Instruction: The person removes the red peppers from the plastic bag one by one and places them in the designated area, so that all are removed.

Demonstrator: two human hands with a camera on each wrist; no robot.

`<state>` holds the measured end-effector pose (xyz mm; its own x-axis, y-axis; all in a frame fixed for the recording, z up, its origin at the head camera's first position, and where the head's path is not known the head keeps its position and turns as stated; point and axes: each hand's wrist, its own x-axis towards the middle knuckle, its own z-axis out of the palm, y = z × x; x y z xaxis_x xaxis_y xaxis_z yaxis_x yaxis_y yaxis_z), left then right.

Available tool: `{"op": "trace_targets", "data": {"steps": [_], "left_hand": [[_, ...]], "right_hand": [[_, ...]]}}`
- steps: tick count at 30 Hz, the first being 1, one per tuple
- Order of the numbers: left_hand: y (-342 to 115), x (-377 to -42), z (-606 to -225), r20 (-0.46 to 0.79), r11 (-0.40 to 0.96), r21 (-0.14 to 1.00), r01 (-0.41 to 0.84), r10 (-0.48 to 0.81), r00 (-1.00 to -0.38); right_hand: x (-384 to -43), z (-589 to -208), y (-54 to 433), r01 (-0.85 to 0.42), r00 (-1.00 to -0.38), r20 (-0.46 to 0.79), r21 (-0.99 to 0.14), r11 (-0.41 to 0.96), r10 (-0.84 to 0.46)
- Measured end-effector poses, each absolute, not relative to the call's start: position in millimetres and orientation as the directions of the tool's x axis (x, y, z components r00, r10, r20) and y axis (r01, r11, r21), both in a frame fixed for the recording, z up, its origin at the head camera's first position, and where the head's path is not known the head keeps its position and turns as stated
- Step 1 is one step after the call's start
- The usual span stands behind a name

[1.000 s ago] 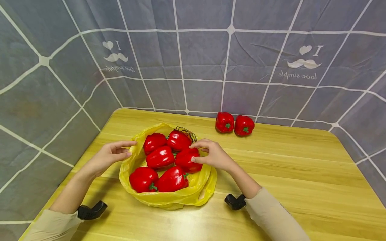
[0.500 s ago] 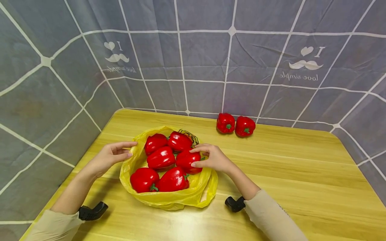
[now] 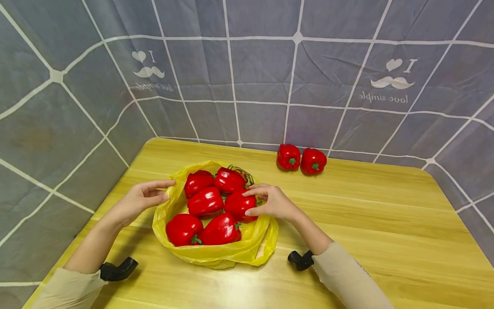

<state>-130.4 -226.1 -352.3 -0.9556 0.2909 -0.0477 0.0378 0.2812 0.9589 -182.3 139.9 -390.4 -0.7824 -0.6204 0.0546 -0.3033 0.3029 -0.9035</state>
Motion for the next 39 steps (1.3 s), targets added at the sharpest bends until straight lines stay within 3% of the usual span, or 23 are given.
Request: {"op": "trace_targets", "data": {"steps": [39], "left_hand": [[-226,-130,-348,-0.046,0.283,0.958,0.037,0.282,-0.958]], "right_hand": [[-182,-378,141,-0.271,-0.799,0.089,-0.936,0.225,-0.595]]}}
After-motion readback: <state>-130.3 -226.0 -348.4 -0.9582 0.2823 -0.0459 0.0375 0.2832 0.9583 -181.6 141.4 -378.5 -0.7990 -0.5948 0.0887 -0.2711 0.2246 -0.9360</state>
